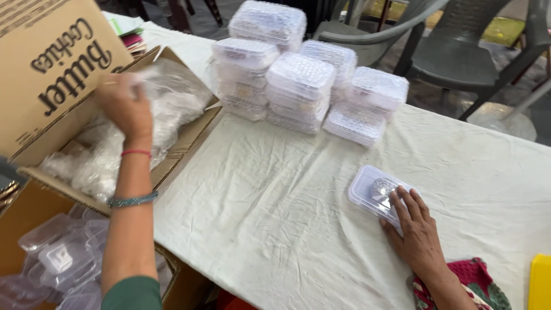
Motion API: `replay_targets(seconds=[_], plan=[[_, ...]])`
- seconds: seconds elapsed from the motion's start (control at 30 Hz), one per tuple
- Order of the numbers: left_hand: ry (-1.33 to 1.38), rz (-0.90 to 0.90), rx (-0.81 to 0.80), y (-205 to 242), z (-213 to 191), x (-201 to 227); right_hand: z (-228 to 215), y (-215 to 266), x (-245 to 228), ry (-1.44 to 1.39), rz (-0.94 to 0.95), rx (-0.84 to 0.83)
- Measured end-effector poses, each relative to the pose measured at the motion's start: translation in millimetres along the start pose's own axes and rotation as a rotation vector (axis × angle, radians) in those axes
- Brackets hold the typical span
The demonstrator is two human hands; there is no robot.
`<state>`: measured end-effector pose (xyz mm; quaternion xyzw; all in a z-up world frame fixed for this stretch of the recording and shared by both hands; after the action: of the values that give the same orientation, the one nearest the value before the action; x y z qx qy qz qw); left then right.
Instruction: The person wraps a small wooden object in bubble wrap and secures it with tape. They then wipe the object with a cloth, place it inside a clear plastic container, and wrap the entire container in bubble wrap before sealing it with tape.
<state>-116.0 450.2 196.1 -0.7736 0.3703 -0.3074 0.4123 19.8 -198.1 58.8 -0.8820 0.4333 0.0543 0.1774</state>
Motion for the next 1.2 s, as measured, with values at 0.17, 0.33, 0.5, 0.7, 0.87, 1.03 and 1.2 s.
replay_targets(seconds=[0.17, 0.33, 0.5, 0.7, 0.87, 1.03, 1.2], plan=[[0.217, 0.235, 0.001, -6.9, -56.8, 68.8, -5.1, -0.3, -4.7, -0.012, -0.013, 0.014], [0.754, -0.08, -0.281, 25.0, -64.5, 143.3, -9.5, -2.5, -9.2, -0.009, 0.035, -0.021], [0.987, 0.24, -0.366, 100.9, -87.4, 263.8, -34.4, 6.4, -24.6, -0.004, -0.101, 0.279], [1.434, -0.229, -1.015, 181.1, -55.4, 349.8, -43.1, 24.5, -45.4, -0.439, -0.302, 0.411], [1.764, -0.275, -1.188, 202.1, -75.9, 402.7, -51.8, 24.4, -56.9, -0.643, -0.24, 0.311], [1.796, -0.257, -1.231, 221.1, -76.2, 426.2, -27.8, 27.5, -60.0, -0.692, -0.224, 0.21], [1.723, -0.256, -0.983, 203.1, -64.9, 411.0, 10.9, 26.0, -30.2, -0.666, 0.208, -0.103]])
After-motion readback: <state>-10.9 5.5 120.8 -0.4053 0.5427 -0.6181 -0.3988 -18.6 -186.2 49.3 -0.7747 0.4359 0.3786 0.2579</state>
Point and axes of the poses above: each hand's wrist, its own y-axis away from the middle knuckle, its own z-axis out of the palm, x = y × z, the point moved 7 cm from there along -y, towards the middle knuckle, and after that the axes turned 1 degree about -y, right-handed, at the moved point
